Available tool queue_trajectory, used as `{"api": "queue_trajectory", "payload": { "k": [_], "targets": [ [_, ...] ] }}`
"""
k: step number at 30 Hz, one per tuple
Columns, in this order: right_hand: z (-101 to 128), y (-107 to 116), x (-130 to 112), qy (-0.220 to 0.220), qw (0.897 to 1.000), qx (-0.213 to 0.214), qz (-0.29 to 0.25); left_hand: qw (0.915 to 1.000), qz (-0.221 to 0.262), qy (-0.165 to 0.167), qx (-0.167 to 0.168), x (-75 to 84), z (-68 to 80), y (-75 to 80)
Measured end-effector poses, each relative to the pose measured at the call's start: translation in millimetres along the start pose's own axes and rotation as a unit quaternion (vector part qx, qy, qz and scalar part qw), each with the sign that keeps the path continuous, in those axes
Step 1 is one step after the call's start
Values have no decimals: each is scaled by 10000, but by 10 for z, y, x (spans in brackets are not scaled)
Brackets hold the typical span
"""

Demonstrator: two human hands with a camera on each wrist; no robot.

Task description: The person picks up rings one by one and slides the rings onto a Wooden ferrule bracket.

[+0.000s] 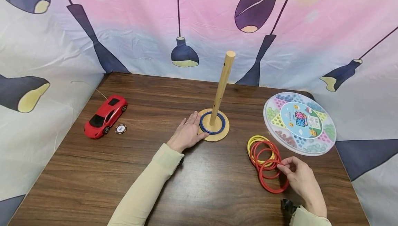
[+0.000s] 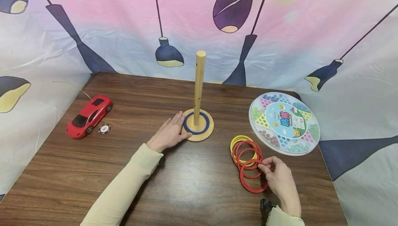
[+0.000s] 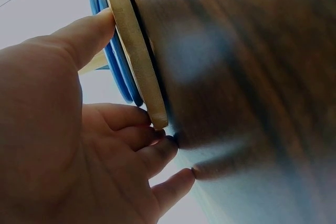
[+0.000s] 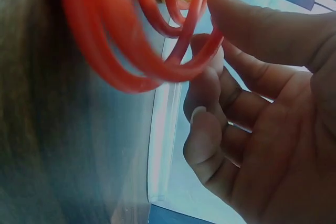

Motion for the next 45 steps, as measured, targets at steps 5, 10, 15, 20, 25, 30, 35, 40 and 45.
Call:
{"api": "queue_trajectory", "payload": {
  "k": [5, 10, 15, 20, 25, 30, 35, 40, 45],
  "targets": [
    [15, 22, -12, 54, 10000, 57, -48, 10000, 11, -9, 10, 5, -2, 3],
    [38, 71, -34, 107, 9997, 214, -105, 10000, -15, -22, 12, 11, -7, 2],
    [51, 130, -89, 415, 9967, 621, -317, 10000, 16, 23, -6, 12, -6, 1],
    [44, 188, -166, 751, 9912, 948, -543, 10000, 12, 31, -43, 10, -5, -3],
    [20, 238, -310, 976, 9875, 959, -779, 10000, -8, 37, -37, 3, -3, -2],
    [-22, 288, -547, 1151, 9801, 1102, -1188, 10000, -21, 55, -48, 6, -3, -4],
    [-104, 340, -898, 1548, 9591, 1103, -2098, 10000, -22, 79, -49, -3, -4, -3],
    [-175, 347, -1233, 1787, 9275, 882, -3162, 10000, 15, 80, -21, -4, -2, -2],
    [-243, 340, -1535, 2515, 8865, 969, -3762, 10000, 9, 66, 2, 4, -1, 4]
  ]
}}
Point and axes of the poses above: each hand's wrist, its own z-axis away from the middle knuckle, its own y-axis out of the back of the hand, x = y × z, the point moved 5 cm from there along -z, towards the middle knuckle, and after that the axes turned 4 degrees about -z, right-handed, at the moved point
